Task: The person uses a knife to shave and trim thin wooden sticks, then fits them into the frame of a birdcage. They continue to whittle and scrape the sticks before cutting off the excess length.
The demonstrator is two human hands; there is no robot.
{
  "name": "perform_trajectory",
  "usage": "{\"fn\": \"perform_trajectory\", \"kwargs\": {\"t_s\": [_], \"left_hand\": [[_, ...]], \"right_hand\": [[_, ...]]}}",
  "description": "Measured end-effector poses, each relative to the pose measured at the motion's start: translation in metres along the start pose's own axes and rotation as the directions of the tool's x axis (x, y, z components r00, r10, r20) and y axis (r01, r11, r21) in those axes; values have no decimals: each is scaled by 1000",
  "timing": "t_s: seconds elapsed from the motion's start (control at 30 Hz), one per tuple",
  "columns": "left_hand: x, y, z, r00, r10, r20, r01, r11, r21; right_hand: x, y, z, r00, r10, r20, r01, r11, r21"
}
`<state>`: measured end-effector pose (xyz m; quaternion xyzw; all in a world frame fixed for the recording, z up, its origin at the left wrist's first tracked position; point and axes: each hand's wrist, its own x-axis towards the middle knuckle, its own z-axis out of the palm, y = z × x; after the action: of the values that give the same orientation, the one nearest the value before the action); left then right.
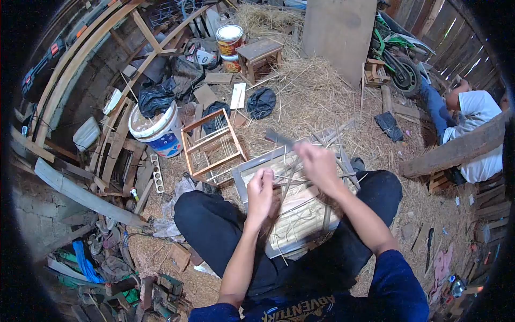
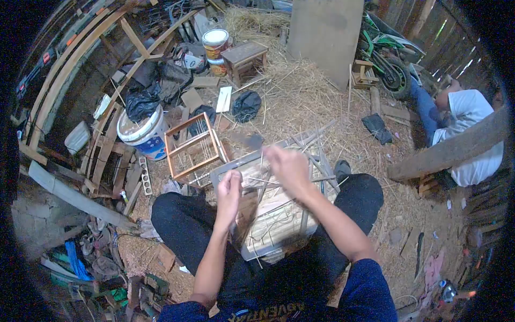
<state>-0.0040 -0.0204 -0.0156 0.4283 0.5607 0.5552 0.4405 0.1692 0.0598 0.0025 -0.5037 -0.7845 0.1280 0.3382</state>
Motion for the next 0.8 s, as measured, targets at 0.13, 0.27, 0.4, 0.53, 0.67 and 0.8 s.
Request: {"fn": "perform_trajectory", "kwargs": {"t_s": [0.13,0.27,0.4,0.53,0.67,0.8], "left_hand": [[0,16,-7,978,-202,58,210,951,-226],[2,1,-5,987,-115,112,142,951,-276],[-4,-1,5,982,-97,163,139,952,-272],[-9,-3,10,954,-153,257,212,952,-220],[-8,-10,19,949,-126,288,150,987,-64],[-8,-6,22,964,-23,266,15,999,33]], "right_hand": [[16,8,-31,966,252,-52,-245,963,109],[5,5,-27,929,301,217,-335,932,142],[-3,19,-4,944,226,241,-329,719,612],[-6,-1,-18,819,257,513,-562,536,630],[-11,-11,-10,780,212,589,-626,236,743],[-9,-4,-7,823,163,544,-562,365,742]]}}
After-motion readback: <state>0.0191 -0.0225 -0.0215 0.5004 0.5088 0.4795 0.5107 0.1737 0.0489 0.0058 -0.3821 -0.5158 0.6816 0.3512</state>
